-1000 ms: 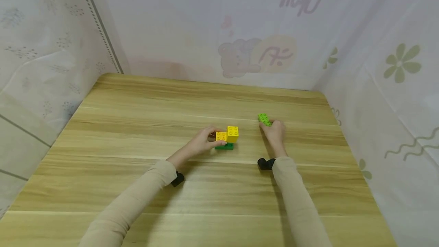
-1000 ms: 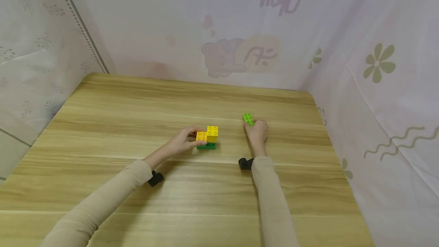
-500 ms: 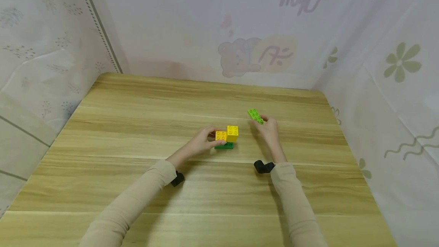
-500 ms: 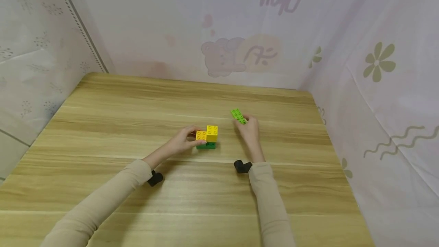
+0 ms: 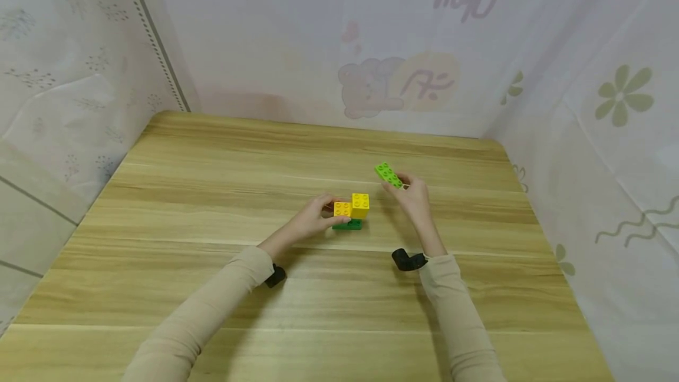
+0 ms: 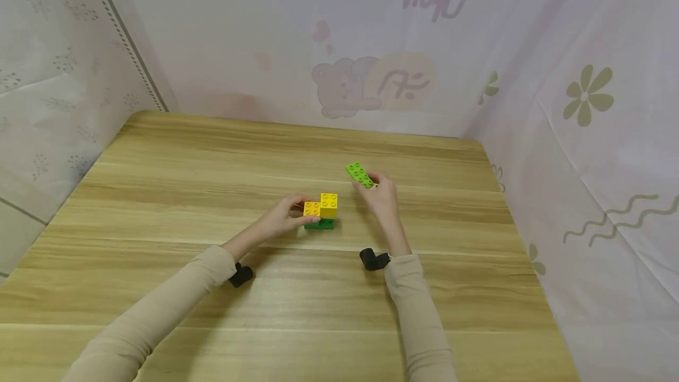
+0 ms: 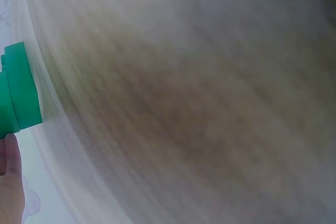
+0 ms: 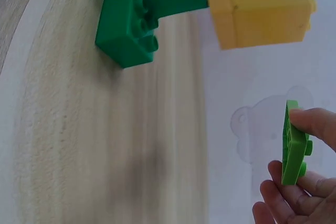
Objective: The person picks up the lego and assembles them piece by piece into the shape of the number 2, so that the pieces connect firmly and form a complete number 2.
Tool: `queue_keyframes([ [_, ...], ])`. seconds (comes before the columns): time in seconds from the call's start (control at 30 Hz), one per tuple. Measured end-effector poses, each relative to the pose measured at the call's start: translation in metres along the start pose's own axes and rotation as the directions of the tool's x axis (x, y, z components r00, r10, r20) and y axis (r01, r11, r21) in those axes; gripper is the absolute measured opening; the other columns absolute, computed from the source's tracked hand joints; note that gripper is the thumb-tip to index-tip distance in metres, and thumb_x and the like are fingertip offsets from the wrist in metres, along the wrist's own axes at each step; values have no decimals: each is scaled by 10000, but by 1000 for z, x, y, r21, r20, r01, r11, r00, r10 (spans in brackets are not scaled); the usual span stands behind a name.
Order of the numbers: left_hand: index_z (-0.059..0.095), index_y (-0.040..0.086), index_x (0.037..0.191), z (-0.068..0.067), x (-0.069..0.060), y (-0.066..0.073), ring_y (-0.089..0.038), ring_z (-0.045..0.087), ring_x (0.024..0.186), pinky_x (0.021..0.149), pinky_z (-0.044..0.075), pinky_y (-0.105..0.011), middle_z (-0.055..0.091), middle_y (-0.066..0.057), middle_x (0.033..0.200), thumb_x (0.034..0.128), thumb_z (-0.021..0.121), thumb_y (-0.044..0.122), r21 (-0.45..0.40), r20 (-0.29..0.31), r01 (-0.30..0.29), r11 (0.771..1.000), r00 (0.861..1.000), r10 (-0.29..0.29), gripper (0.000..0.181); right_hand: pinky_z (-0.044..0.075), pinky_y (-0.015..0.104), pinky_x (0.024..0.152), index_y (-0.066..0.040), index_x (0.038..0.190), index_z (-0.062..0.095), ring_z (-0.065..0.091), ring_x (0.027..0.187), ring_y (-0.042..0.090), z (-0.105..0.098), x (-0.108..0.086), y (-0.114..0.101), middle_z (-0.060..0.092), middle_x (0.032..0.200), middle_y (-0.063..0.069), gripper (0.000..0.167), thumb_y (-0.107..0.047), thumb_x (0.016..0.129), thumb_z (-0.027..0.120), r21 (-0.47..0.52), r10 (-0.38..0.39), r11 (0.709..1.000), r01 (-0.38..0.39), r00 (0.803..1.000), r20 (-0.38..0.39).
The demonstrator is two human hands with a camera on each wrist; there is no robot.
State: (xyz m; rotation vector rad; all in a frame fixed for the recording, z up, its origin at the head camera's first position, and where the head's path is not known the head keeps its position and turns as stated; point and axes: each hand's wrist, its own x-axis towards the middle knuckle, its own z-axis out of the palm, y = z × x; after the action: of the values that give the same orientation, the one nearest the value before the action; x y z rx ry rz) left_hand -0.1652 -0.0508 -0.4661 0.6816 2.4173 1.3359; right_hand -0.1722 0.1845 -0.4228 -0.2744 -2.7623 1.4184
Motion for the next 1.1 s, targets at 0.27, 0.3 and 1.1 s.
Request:
queue_keyframes([
  [0.27,530,18,1227,0,1,1,-213,577,1018,896,496,-331,597,-108,1125,837,652,308,-1,-12,-21,1000,1000,21,500,416,438,966,-86,1255,536,470,1156,288,-4,-7,-14,543,1274,114,551,-374,807,677,5,-80,997,79,994,79],
  [0.3,530,16,1226,-1,1,1,-214,578,1016,894,497,-330,598,-109,1122,838,652,304,-1,-12,-25,1000,1000,25,498,422,443,954,-92,1256,536,465,1157,291,-4,-8,-16,541,1272,111,550,-377,807,676,6,-84,996,84,992,89],
  [1.1,535,53,1224,0,0,-2,-216,576,1048,906,491,-339,579,-98,1168,838,651,297,-54,3,-29,998,1000,29,471,413,519,963,-77,1206,573,517,1138,308,2,-21,-33,574,1238,105,427,-257,831,672,-16,-379,905,424,824,421],
])
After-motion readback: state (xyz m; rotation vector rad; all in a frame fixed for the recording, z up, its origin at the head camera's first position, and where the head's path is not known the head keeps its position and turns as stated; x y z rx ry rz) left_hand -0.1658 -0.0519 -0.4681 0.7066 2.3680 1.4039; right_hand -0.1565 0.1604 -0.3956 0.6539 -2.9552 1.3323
